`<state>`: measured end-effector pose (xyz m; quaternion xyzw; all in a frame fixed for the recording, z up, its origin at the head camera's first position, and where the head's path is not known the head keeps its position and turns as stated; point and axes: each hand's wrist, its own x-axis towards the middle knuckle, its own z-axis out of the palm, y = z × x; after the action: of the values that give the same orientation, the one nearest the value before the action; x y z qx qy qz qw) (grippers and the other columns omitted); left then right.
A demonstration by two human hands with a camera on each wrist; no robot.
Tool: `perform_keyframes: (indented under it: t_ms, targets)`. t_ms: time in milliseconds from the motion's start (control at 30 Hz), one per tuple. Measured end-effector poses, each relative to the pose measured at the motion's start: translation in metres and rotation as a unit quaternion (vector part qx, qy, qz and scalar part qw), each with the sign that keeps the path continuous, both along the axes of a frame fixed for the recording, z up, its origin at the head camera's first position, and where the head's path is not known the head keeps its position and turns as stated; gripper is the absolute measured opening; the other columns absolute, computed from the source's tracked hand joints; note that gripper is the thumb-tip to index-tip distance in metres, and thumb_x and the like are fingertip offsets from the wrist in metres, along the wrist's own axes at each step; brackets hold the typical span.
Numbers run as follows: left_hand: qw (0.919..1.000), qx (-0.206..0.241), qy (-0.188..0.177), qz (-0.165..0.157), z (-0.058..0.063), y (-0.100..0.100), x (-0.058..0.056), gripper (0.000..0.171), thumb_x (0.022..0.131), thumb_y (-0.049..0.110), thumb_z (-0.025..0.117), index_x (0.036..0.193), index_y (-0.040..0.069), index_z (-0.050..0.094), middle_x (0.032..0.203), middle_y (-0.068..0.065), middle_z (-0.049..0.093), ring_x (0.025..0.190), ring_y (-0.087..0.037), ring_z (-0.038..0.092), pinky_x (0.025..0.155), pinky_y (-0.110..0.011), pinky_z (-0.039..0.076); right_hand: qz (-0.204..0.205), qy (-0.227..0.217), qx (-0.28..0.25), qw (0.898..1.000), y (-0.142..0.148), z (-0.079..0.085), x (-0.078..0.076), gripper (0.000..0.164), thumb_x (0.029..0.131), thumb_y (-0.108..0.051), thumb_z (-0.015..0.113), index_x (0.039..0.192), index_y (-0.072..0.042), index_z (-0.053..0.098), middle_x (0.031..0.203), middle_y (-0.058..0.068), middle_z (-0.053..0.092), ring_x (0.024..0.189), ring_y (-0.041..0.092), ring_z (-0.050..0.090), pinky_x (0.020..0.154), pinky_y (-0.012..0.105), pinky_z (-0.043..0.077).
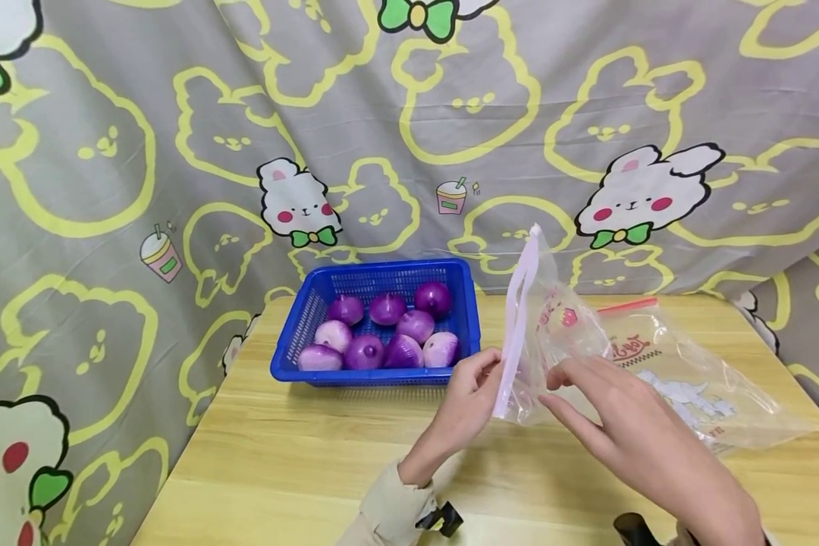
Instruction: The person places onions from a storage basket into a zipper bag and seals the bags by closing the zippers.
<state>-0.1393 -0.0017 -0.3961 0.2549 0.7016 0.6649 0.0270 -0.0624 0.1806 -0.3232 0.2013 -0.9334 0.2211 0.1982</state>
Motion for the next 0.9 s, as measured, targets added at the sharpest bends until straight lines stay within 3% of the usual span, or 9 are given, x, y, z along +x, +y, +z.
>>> perform_keyframes:
  t_ms: [167,300,400,567,633,700,833,900]
  targets:
    - [0.9927,-0.037,0.097,0.06,0.018,-0.001,0.02,0.02,0.104,0.012,0.05,0.1,0.0,0.066,0.087,-0.012,0.071,0.072,-0.001,0.065,0.061,-0.016,0.053,-0.008,0.009,-0.032,0.999,-0.015,0.006,0.002,0.008,0.095,-0.029,0.069,0.096,-0.026,0.062,0.091,-0.017,0.061,0.083,0.003,0.056,0.069,0.034,0.052]
    - [0.9806,-0.071,0.166,0.075,0.027,0.001,0.032,0.021,0.105,0.015,0.049,0.103,0.002,0.065,0.089,-0.009,0.072,0.077,-0.002,0.068,0.066,-0.015,0.055,-0.03,0.021,-0.067,0.997,-0.021,0.005,0.003,0.008,0.095,-0.027,0.069,0.094,-0.026,0.061,0.088,-0.017,0.062,0.078,0.004,0.058,0.065,0.034,0.05]
    - [0.9752,-0.097,0.183,0.078,0.026,0.004,0.034,0.021,0.105,0.016,0.048,0.104,0.004,0.066,0.091,-0.008,0.072,0.078,-0.003,0.068,0.068,-0.012,0.053,-0.059,0.033,-0.08,0.994,-0.023,0.002,-0.002,0.016,0.093,-0.027,0.071,0.095,-0.018,0.058,0.081,-0.013,0.064,0.073,0.008,0.061,0.06,0.033,0.049]
    - [0.9648,-0.137,0.215,0.067,0.013,0.015,0.033,0.018,0.104,0.011,0.047,0.104,0.006,0.064,0.092,-0.005,0.071,0.08,-0.001,0.066,0.068,-0.008,0.05,-0.081,0.026,-0.037,0.996,-0.024,-0.003,-0.01,0.023,0.093,-0.02,0.069,0.095,-0.01,0.049,0.063,-0.007,0.048,0.051,0.009,0.044,0.046,0.027,0.035]
    - [0.9655,-0.148,0.208,0.051,0.006,0.02,0.032,0.016,0.103,0.008,0.047,0.105,0.006,0.063,0.094,-0.004,0.071,0.084,0.001,0.066,0.07,-0.007,0.05,-0.078,0.005,-0.009,0.997,-0.022,-0.004,-0.011,0.02,0.094,-0.018,0.066,0.094,-0.009,0.047,0.06,-0.006,0.041,0.048,0.01,0.036,0.045,0.027,0.031]
    - [0.9714,-0.152,0.18,0.029,0.0,0.025,0.032,0.015,0.101,0.007,0.048,0.105,0.007,0.062,0.097,-0.004,0.072,0.088,0.002,0.065,0.071,-0.007,0.05,-0.074,-0.023,0.012,0.997,-0.019,-0.006,-0.01,0.018,0.095,-0.016,0.064,0.093,-0.01,0.047,0.061,-0.006,0.041,0.05,0.011,0.037,0.046,0.029,0.032]
    - [0.9867,-0.131,0.095,-0.015,-0.012,0.03,0.031,0.015,0.099,0.006,0.049,0.104,0.008,0.063,0.101,-0.004,0.073,0.093,0.002,0.065,0.073,-0.01,0.052,-0.063,-0.075,0.038,0.994,-0.013,-0.012,-0.011,0.019,0.096,-0.016,0.064,0.093,-0.011,0.045,0.06,-0.006,0.04,0.051,0.012,0.039,0.046,0.03,0.033]
    - [0.9907,-0.122,0.056,-0.022,-0.016,0.031,0.028,0.013,0.098,0.007,0.051,0.101,0.009,0.064,0.1,-0.002,0.074,0.092,0.003,0.066,0.072,-0.012,0.053,-0.056,-0.093,0.047,0.993,-0.011,-0.016,-0.012,0.02,0.096,-0.016,0.064,0.093,-0.011,0.045,0.061,-0.005,0.041,0.051,0.012,0.038,0.047,0.029,0.033]
